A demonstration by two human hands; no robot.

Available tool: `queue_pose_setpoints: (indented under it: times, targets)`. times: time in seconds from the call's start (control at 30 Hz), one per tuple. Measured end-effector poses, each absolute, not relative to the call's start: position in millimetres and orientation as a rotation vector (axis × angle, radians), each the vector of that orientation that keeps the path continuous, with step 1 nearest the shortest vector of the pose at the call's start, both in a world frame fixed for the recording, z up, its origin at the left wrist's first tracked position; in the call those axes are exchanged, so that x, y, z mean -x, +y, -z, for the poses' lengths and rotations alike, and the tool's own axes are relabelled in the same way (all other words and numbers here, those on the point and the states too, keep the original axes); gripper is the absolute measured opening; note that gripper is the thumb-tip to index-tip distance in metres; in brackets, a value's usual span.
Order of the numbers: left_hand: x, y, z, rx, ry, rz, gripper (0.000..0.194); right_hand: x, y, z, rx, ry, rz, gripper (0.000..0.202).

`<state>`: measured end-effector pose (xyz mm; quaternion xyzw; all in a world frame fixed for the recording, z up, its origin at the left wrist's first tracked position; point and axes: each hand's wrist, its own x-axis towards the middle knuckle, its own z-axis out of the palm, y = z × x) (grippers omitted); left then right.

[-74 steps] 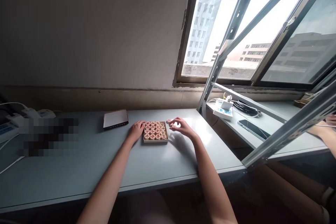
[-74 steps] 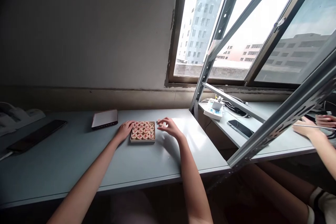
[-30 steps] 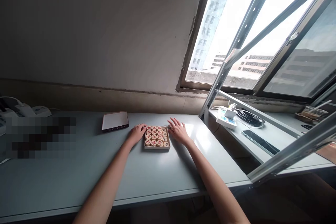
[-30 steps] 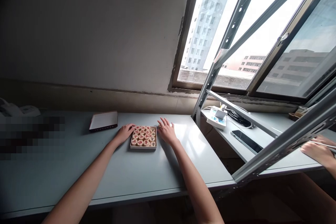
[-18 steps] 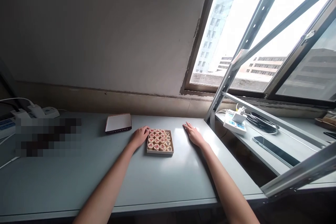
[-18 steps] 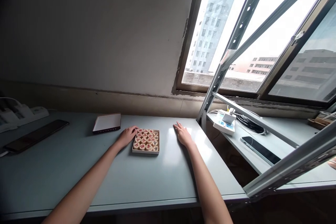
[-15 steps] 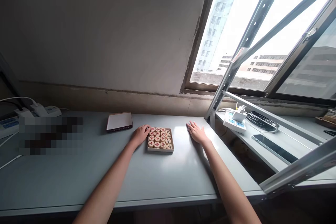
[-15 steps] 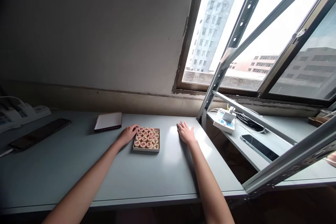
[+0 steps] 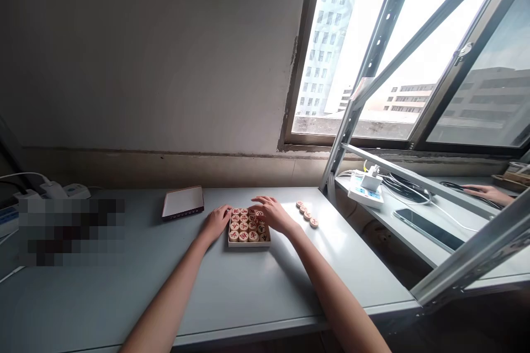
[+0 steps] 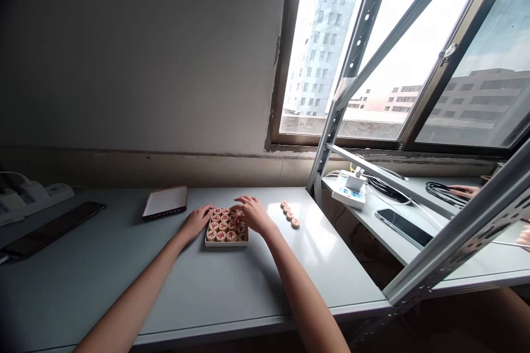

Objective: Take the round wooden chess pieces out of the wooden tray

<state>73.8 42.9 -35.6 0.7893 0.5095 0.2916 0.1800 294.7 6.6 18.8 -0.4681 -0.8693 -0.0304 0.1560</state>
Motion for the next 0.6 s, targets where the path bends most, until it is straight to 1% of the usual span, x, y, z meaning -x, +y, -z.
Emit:
queue_pose_setpoints:
  times: [0.1, 0.23, 0.37, 0.43, 0.5, 0.57, 0.6]
  targets:
    - [-74, 45, 38, -2.239, 1.46, -0.818, 0.029, -297, 8, -18, 1.381, -2.418, 0.098, 0.017]
    - [-74, 48, 40, -2.26, 1.479, -0.801, 0.03, -315, 8, -24, 1.5, -2.311, 0.204, 0.02]
    - [-74, 47, 39, -2.264, 1.482, -0.778, 0.031, -350, 5, -22, 1.906, -2.153, 0.285, 0.018]
    - [-74, 46, 38, -2.268, 1.484, -0.782, 0.031, -359, 4, -18, 2.031, -2.102, 0.289, 0.021]
    - [-74, 45, 36, -2.264, 1.493, -0.78, 0.031, -356, 1, -16, 1.97, -2.135, 0.25, 0.033]
    - [-74, 45, 35, -2.262, 1.501, -0.76, 0.031, -339, -3, -17, 1.748, -2.239, 0.124, 0.045]
    - [-74, 44, 34, -2.261, 1.504, -0.746, 0.03, -328, -5, -18, 1.605, -2.302, 0.039, 0.046]
